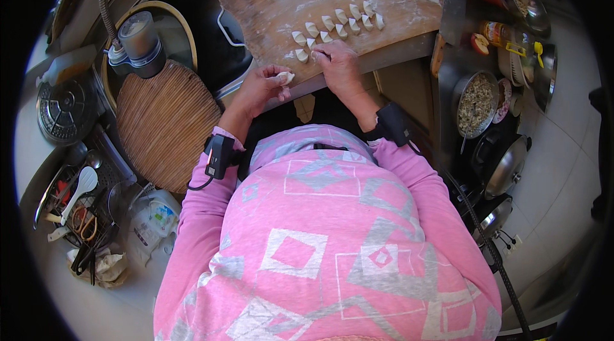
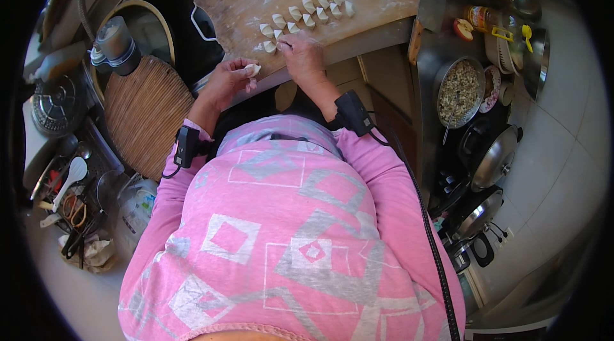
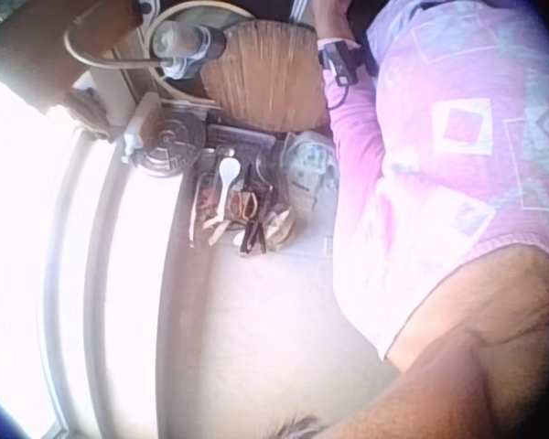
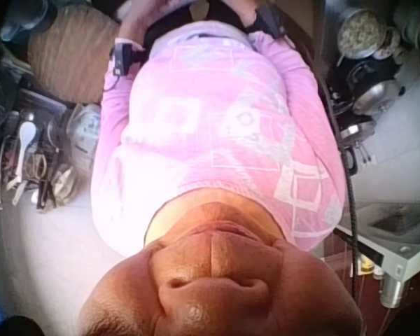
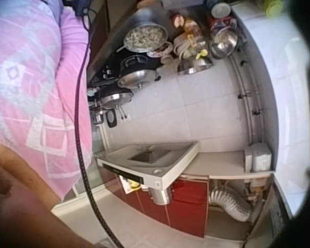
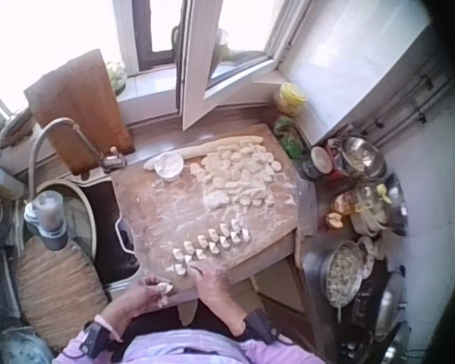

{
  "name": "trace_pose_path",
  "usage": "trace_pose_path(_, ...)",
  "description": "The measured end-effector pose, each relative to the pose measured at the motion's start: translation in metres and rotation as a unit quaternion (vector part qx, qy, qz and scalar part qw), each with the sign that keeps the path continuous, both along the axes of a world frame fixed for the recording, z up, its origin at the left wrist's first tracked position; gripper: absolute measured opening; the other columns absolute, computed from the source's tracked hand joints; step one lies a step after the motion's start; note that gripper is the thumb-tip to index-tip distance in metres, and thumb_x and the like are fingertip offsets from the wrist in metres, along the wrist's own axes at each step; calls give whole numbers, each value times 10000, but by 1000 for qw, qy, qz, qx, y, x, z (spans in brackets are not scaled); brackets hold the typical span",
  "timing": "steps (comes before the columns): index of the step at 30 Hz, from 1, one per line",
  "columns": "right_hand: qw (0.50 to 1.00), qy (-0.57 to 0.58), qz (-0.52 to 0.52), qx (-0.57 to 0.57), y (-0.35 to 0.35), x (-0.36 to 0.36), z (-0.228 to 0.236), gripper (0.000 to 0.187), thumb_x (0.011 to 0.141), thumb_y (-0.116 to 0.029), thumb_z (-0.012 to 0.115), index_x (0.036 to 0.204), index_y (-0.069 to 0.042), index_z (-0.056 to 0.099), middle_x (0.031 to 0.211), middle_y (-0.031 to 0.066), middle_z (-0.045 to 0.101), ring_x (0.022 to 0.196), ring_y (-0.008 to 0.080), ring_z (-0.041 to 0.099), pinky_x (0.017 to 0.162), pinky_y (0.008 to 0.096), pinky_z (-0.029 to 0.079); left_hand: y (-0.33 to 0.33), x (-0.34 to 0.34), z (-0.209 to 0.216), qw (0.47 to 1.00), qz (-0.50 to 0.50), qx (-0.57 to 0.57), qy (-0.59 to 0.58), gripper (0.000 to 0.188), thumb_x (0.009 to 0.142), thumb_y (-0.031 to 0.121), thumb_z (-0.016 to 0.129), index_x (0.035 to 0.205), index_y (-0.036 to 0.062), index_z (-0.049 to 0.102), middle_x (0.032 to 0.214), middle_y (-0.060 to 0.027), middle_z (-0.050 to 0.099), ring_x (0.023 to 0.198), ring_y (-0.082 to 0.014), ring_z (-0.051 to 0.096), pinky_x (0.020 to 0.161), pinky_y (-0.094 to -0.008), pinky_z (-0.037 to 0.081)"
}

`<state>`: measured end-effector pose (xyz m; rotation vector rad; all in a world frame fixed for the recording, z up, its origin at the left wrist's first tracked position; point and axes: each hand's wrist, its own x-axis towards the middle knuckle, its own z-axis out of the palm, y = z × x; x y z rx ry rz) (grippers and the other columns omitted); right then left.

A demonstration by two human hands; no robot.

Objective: The person cuts a long dough log into small pieces, then flattens each piece into a round wrapper by hand. They place the finished wrappers on a floured wooden board and continue rolling more dough into logs to repeat the process.

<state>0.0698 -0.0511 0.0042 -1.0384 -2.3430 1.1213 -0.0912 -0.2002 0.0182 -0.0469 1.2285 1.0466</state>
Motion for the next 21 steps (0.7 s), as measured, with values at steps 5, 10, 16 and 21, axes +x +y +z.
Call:
trace_pose_path(5, 998, -61, -21, -13, -21, -19, -8, 115, 850, -130, 703, 931, -49, 696, 859, 153, 693, 838, 350, 678, 748, 450, 528, -2, -7, -9, 999, 11, -4, 47, 174, 953, 77, 652, 1084, -33, 621, 826, -92, 666, 646, -165, 648, 583, -261, 526)
trace_pose_path(10, 985, -169, -18, -12, -27, -27, -9, 92, 869, -169, 683, 892, -83, 656, 833, 147, 699, 826, 368, 679, 719, 483, 522, -8, -3, -13, 998, 5, -12, 54, 187, 955, 90, 657, 1107, -16, 627, 806, -73, 665, 653, -153, 647, 598, -255, 517)
trace_pose_path(16, 971, -233, 37, 35, -31, -32, -1, 118, 911, -238, 636, 923, -127, 674, 824, 159, 698, 792, 383, 679, 687, 507, 524, -8, -4, -15, 999, 3, -15, 50, 193, 953, 91, 658, 1112, -13, 628, 798, -72, 665, 650, -154, 647, 601, -252, 518)
trace_pose_path(21, 984, -161, 3, 77, -16, -9, 16, 171, 929, -222, 607, 998, -103, 707, 828, 177, 706, 770, 374, 692, 685, 474, 543, -7, -11, -6, 996, 41, -21, 72, 212, 950, 100, 659, 1127, -13, 628, 846, -66, 678, 666, -145, 648, 612, -252, 518)
